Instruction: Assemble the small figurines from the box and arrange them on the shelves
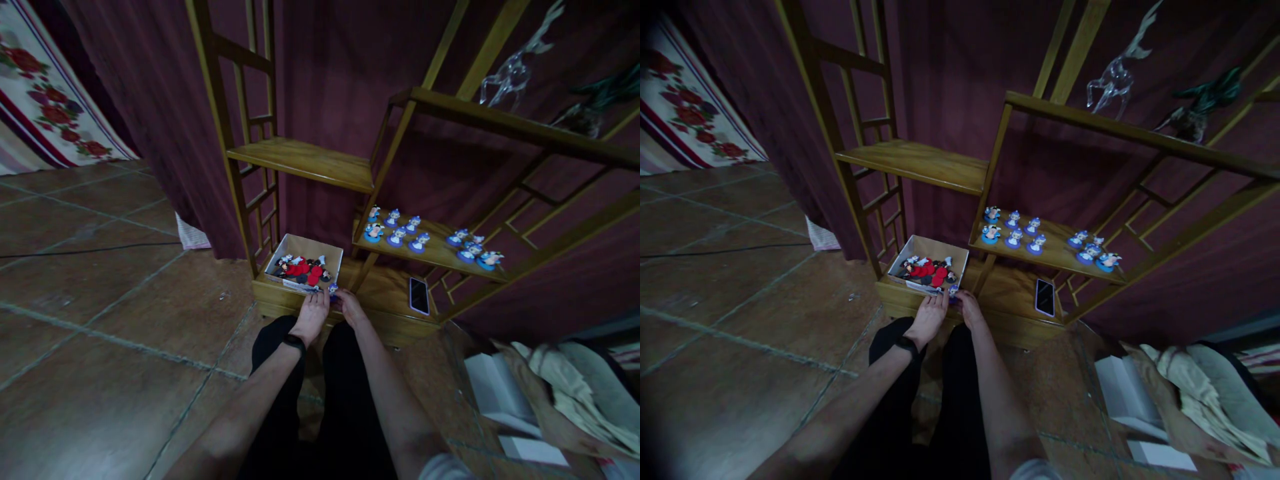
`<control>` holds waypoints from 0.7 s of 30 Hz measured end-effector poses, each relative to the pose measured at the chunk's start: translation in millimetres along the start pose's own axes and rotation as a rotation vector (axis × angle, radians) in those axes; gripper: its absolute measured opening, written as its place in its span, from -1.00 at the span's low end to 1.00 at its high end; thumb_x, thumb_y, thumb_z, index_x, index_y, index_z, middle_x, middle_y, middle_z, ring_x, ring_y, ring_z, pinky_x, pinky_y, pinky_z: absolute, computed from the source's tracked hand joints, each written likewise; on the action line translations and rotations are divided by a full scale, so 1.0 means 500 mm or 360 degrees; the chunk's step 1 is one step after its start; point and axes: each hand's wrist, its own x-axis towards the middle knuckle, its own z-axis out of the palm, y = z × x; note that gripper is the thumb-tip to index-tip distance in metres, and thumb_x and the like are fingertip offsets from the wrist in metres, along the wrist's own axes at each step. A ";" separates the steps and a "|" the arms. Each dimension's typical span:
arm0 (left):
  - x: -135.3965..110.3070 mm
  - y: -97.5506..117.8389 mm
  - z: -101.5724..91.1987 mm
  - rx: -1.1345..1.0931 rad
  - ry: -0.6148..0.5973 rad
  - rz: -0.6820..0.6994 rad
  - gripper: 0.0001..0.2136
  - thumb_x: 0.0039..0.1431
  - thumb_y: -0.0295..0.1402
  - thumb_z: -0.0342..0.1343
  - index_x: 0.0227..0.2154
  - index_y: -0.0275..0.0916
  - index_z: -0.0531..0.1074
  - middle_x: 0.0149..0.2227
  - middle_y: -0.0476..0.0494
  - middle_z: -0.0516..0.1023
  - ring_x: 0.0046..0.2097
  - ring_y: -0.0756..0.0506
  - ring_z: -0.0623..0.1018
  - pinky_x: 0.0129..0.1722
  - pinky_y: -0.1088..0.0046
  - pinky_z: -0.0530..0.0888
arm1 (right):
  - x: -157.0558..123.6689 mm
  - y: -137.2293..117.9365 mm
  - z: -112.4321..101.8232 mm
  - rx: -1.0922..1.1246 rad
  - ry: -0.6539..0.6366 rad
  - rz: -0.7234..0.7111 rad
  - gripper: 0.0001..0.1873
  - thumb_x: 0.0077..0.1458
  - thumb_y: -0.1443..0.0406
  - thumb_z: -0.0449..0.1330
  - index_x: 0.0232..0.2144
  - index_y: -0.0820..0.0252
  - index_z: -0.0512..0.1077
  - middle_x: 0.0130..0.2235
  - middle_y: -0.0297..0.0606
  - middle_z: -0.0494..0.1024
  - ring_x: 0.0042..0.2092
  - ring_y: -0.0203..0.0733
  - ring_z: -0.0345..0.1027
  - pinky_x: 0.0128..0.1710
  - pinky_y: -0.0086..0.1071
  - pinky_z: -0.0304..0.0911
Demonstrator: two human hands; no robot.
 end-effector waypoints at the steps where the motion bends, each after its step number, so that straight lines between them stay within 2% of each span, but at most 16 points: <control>1: 0.000 0.000 0.000 -0.0003 -0.0004 0.0001 -0.58 0.14 -0.60 -0.21 0.09 -0.54 0.15 -0.24 -0.41 0.45 -0.19 -0.15 0.47 -0.15 0.26 0.34 | 0.001 0.000 0.000 -0.0005 0.0009 -0.0002 -0.83 -0.28 0.26 0.26 -0.52 0.18 0.41 -0.48 -0.40 0.53 -0.44 -0.29 0.38 -0.39 -0.42 0.28; 5: 0.000 0.002 0.000 -0.0033 -0.0006 -0.0001 -0.57 0.14 -0.61 -0.23 0.10 -0.54 0.14 -0.20 -0.45 0.45 -0.14 -0.17 0.46 -0.12 0.22 0.35 | 0.005 0.002 -0.001 -0.0010 0.0053 -0.0015 -0.85 -0.26 0.27 0.25 -0.53 0.18 0.39 -0.51 -0.41 0.52 -0.44 -0.29 0.38 -0.39 -0.42 0.28; 9: 0.001 0.004 0.000 0.0004 -0.0021 -0.0013 -0.55 0.15 -0.59 -0.24 0.12 -0.53 0.14 0.00 -0.54 0.35 0.02 -0.21 0.39 0.03 0.15 0.26 | 0.007 0.003 -0.002 0.0015 0.0063 -0.0018 -0.85 -0.27 0.27 0.24 -0.54 0.18 0.38 -0.50 -0.41 0.52 -0.44 -0.30 0.38 -0.38 -0.42 0.28; 16: 0.004 0.005 -0.009 0.0044 -0.0094 -0.0020 -0.54 0.15 -0.57 -0.26 0.14 -0.50 0.14 0.15 -0.48 0.21 0.18 -0.23 0.23 0.14 0.12 0.15 | 0.008 0.002 -0.002 0.0046 0.0061 -0.0020 -0.84 -0.29 0.26 0.25 -0.54 0.18 0.38 -0.48 -0.41 0.51 -0.43 -0.33 0.38 -0.38 -0.44 0.29; 21: 0.004 0.006 -0.019 0.0033 -0.0045 0.0018 -0.50 0.12 -0.58 -0.24 0.16 -0.46 0.12 0.24 -0.39 0.06 0.27 -0.20 0.03 0.20 0.09 0.03 | 0.006 0.000 0.001 0.0054 0.0051 -0.0030 -0.84 -0.27 0.26 0.25 -0.53 0.16 0.39 -0.46 -0.39 0.52 -0.41 -0.32 0.40 -0.34 -0.44 0.31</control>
